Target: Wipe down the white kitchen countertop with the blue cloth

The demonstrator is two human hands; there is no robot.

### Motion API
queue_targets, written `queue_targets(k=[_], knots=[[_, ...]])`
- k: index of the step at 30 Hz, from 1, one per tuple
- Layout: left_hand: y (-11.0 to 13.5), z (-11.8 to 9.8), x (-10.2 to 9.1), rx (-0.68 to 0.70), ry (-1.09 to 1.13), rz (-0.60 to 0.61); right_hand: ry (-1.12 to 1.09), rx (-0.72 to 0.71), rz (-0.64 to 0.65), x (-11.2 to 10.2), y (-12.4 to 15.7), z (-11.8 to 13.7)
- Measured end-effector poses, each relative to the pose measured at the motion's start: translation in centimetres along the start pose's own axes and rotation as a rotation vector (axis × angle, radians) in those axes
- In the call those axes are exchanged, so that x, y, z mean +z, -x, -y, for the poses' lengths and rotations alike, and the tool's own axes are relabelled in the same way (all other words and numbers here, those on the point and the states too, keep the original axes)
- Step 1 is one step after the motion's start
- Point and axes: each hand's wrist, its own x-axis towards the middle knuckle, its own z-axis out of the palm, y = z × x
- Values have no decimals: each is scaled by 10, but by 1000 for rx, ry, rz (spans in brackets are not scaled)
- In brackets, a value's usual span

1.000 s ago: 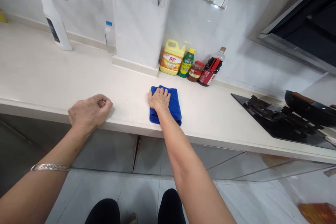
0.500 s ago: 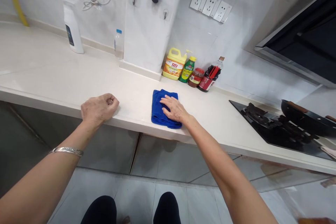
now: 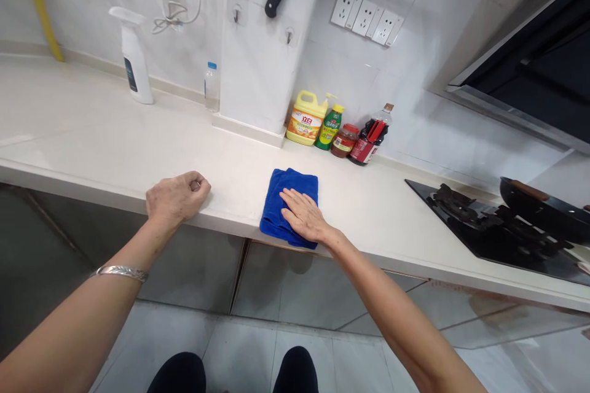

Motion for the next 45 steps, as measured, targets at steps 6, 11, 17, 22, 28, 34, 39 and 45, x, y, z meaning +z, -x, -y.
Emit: queue_targets(k=[6,11,17,22,28,34,39,45], knots=[[0,-1,-2,-4,-19,23,-175,74,-274,-17,-31,-11],[0,-2,-2,-18,-8,21,-1,105,-324,-13,-75,-29],[0,0,-2,-37,1,16,235,52,-81,-15,-103,-33],[0,0,-1,-42,9,1,385,73,-28,-21,-102,-29],[-1,1,2,-52,21,-15,299,65,-343,-8,-88,-35],[0,0,1,-58,27,-19,37,-191,-712,-15,-98,-38],[0,-1,0,-59,34,-7,-76,-300,-540,-3,-113,-36],[1,-1,-1,-60,19,-15,-126,-242,-517,-5,-84,-14]])
